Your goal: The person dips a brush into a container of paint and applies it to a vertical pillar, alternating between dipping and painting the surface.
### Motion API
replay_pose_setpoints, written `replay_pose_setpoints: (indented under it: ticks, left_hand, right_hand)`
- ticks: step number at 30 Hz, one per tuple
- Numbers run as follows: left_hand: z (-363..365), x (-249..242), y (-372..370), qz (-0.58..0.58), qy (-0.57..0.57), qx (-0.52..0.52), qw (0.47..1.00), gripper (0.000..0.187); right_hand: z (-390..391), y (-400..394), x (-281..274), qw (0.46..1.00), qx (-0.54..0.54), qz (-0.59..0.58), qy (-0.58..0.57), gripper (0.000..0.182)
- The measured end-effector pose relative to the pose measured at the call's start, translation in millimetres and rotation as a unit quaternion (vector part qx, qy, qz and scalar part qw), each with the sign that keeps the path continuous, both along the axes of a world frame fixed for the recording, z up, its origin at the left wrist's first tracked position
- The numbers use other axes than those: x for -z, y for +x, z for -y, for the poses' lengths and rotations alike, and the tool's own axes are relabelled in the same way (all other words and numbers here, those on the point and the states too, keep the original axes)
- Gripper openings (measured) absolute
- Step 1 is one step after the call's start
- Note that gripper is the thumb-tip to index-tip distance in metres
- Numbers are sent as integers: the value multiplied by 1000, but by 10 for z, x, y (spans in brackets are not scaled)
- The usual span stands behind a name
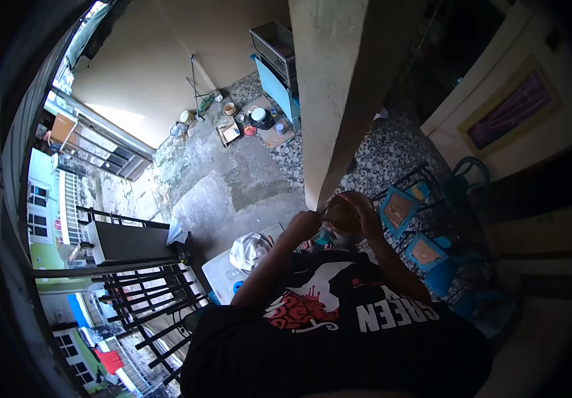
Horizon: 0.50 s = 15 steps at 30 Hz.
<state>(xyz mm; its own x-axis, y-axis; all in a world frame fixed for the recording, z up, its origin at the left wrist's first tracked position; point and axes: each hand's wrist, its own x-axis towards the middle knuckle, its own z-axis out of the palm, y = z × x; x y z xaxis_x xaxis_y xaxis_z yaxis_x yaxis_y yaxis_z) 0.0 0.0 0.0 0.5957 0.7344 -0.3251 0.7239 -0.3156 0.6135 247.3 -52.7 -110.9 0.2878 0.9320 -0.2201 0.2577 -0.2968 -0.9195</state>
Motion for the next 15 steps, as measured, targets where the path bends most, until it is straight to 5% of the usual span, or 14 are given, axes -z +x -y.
replay_pose_setpoints:
  ticks: [3, 6, 7, 8, 10, 15]
  left_hand:
    - [95, 102, 230, -57, -11, 40, 998, 19]
    - [150, -162, 565, 79, 10, 21, 997, 20]
    - [116, -246, 667, 93, 21, 95, 991, 22]
    - [81, -287, 738, 107, 33, 168, 979, 25]
    - [72, -176, 764, 84, 40, 195, 976, 25]
    - [61, 117, 669, -2, 71, 255, 964, 22]
  right_hand:
    - [114, -312, -596, 998, -2, 54, -22, 39]
    - [233, -362, -939, 992, -44, 109, 45, 35]
    - [271, -436, -1023, 993, -33, 105, 43, 35]
    - [280, -508, -1109, 981, -39, 87, 170, 31]
    - [323, -497, -1139, 935, -76, 111, 328, 40]
    - [335, -365, -743, 901, -149, 248, 323, 42]
